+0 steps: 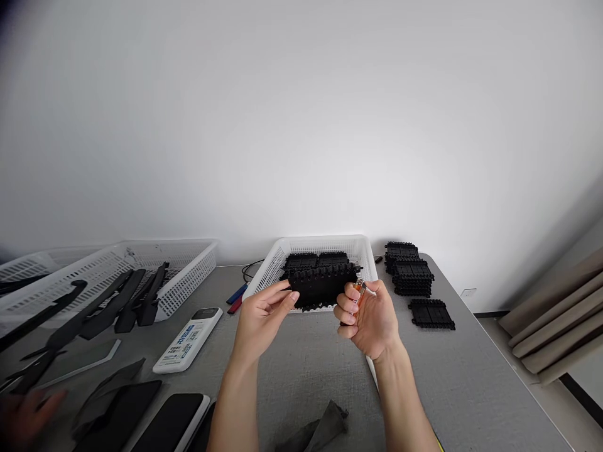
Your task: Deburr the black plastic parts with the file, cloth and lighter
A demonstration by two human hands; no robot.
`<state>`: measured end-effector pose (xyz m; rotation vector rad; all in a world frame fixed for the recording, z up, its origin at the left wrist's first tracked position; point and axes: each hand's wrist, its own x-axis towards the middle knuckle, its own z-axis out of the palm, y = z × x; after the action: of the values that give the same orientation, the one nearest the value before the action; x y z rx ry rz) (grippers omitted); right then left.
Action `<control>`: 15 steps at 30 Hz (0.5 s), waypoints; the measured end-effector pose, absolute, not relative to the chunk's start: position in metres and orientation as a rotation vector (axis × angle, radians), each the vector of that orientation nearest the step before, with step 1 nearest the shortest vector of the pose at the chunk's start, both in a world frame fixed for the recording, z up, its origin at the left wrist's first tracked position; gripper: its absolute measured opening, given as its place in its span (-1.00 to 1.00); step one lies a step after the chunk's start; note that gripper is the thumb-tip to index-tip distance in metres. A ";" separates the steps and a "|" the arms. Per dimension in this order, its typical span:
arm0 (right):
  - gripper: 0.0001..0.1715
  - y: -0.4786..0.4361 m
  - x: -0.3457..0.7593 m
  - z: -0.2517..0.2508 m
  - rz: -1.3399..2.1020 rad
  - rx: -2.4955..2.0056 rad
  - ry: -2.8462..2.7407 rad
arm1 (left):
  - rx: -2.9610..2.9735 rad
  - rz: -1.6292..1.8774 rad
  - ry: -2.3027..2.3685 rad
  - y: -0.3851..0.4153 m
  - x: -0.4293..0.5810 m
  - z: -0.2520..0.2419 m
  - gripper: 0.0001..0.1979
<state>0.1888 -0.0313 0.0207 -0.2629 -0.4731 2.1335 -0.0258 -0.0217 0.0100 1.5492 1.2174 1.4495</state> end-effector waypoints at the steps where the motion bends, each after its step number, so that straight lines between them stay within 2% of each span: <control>1: -0.63 -0.031 0.189 0.021 2.133 -0.264 -0.475 | 1.553 1.449 1.211 -0.021 -0.026 0.010 -0.56; 15: -0.63 -0.037 0.147 0.017 2.313 -0.288 -0.645 | 1.765 1.323 1.083 -0.026 -0.009 0.015 -0.71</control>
<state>0.1471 -0.0374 0.0169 -0.2881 -0.6450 2.3127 -0.0090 -0.0255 0.0148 1.7654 1.0830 1.3231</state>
